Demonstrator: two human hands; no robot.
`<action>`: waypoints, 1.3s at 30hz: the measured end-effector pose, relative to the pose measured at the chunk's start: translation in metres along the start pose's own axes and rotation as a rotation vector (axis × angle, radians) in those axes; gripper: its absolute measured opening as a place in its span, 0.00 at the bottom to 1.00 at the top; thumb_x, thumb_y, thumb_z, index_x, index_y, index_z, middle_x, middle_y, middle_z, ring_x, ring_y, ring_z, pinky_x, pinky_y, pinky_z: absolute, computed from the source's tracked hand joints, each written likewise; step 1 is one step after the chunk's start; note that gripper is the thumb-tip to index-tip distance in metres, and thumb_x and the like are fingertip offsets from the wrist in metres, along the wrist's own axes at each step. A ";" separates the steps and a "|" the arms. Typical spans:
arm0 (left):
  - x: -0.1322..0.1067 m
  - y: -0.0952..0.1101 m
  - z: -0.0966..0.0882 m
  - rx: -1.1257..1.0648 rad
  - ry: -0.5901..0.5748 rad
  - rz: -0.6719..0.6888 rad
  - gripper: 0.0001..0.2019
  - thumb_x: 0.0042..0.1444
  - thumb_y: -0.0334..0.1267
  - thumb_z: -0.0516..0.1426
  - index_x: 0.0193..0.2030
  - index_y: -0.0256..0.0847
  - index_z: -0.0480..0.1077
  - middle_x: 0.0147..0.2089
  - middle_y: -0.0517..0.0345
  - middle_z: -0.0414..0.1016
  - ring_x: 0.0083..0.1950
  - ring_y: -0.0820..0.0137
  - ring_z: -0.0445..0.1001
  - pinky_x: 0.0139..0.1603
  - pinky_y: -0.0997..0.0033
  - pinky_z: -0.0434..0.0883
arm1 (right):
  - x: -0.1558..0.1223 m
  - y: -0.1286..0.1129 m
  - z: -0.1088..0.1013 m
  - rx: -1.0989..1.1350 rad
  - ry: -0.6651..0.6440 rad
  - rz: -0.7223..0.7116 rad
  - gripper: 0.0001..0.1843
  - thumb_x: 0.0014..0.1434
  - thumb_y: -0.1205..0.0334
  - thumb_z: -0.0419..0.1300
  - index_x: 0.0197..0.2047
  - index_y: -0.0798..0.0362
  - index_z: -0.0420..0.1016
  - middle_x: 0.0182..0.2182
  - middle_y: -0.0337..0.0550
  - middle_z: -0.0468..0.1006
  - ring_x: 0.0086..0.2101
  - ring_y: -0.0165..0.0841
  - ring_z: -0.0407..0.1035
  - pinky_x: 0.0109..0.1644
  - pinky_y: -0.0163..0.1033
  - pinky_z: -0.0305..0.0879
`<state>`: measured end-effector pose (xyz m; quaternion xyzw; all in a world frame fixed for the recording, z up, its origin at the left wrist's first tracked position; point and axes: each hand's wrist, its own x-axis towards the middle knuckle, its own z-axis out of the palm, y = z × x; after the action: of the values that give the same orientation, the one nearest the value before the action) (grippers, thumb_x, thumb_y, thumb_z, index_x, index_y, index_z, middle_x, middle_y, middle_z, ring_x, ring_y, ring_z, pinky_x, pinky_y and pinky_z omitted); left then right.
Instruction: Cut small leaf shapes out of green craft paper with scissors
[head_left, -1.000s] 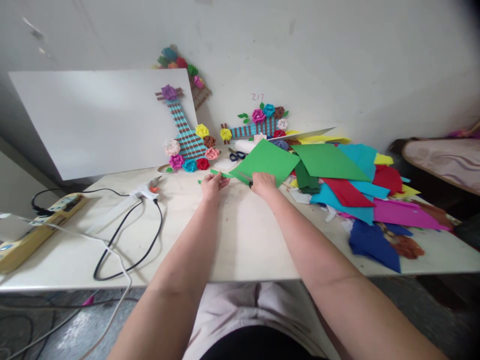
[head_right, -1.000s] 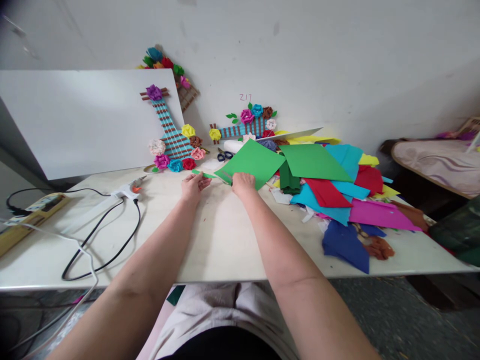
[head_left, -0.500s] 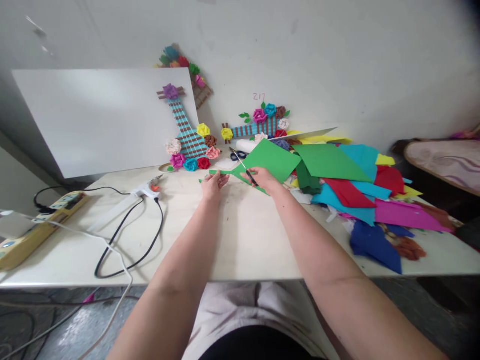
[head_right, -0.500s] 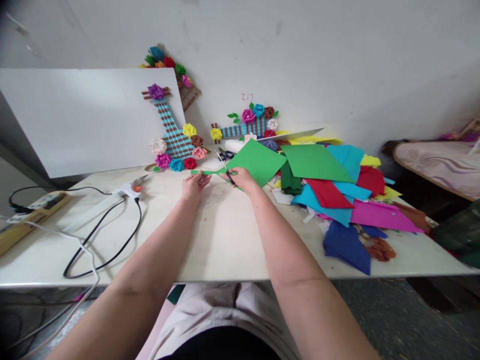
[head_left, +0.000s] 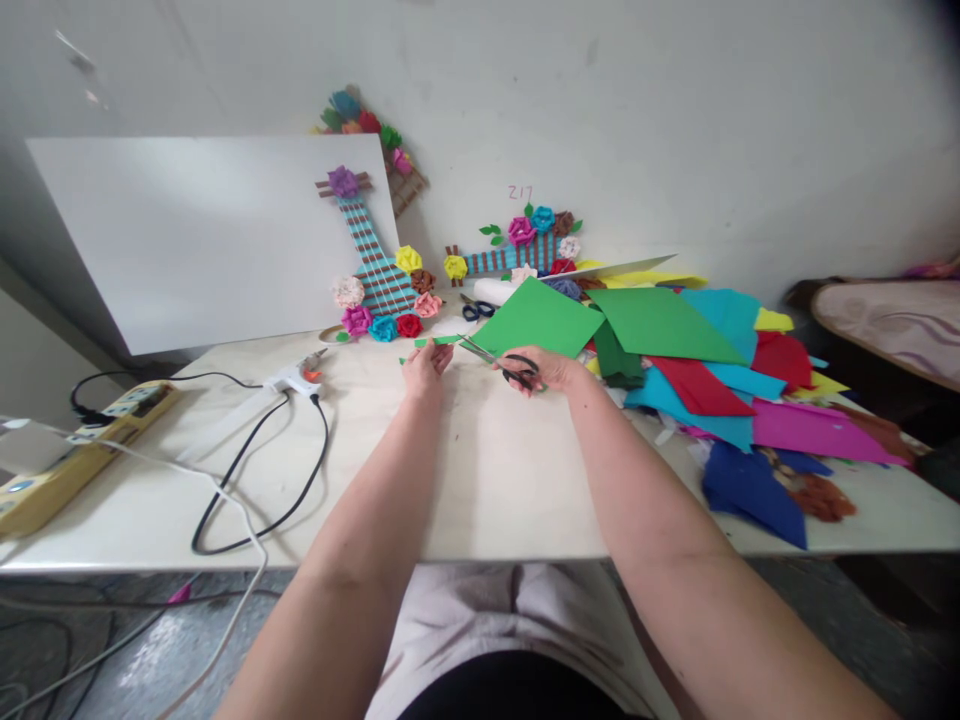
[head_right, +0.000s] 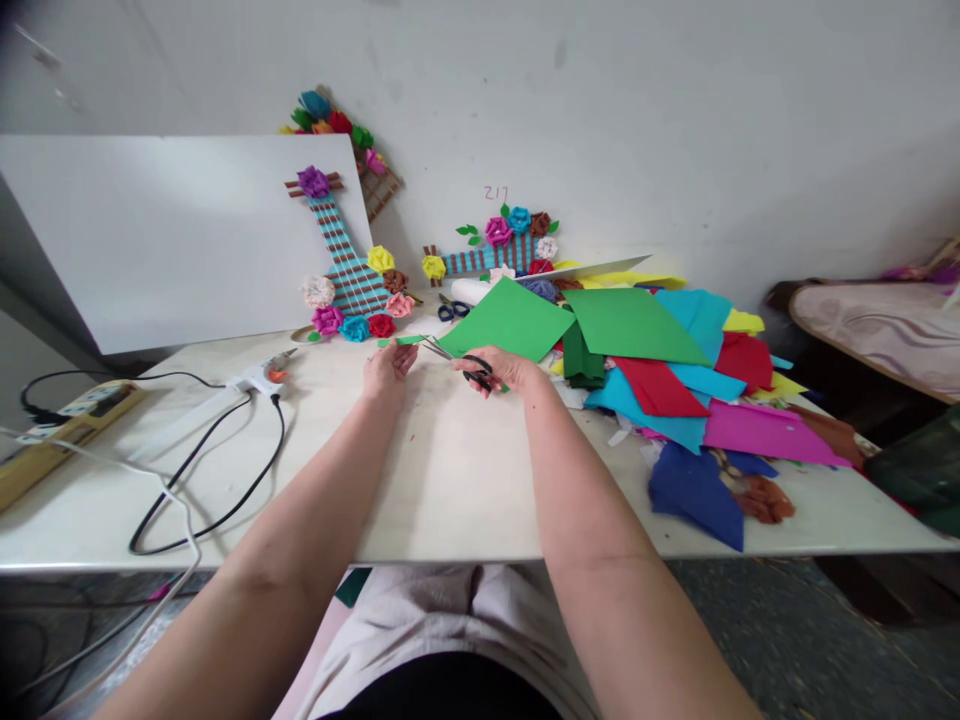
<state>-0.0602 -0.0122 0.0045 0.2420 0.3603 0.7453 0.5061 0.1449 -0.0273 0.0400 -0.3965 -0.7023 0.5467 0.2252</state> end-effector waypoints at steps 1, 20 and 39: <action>0.001 0.000 0.000 0.013 0.002 0.000 0.07 0.48 0.36 0.59 0.27 0.36 0.64 0.26 0.54 0.74 0.33 0.70 0.76 0.41 0.70 0.73 | 0.001 0.001 0.000 -0.011 -0.003 0.018 0.19 0.54 0.48 0.58 0.37 0.58 0.68 0.18 0.35 0.70 0.13 0.23 0.62 0.11 0.27 0.46; -0.008 -0.013 0.011 -0.105 -0.123 -0.083 0.09 0.45 0.33 0.62 0.27 0.36 0.63 0.26 0.56 0.73 0.31 0.70 0.76 0.44 0.67 0.72 | 0.013 0.000 0.022 0.083 0.065 0.076 0.26 0.54 0.41 0.56 0.40 0.57 0.68 0.18 0.36 0.71 0.15 0.25 0.66 0.12 0.27 0.55; -0.008 -0.014 0.013 -0.122 -0.100 -0.111 0.07 0.50 0.29 0.59 0.25 0.35 0.65 0.25 0.56 0.73 0.29 0.72 0.75 0.39 0.71 0.72 | 0.018 -0.003 0.031 0.045 0.132 0.029 0.24 0.54 0.41 0.56 0.34 0.56 0.65 0.17 0.37 0.72 0.14 0.24 0.65 0.11 0.26 0.54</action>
<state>-0.0392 -0.0127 0.0017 0.2273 0.3016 0.7235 0.5779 0.1100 -0.0312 0.0319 -0.4369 -0.6676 0.5381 0.2718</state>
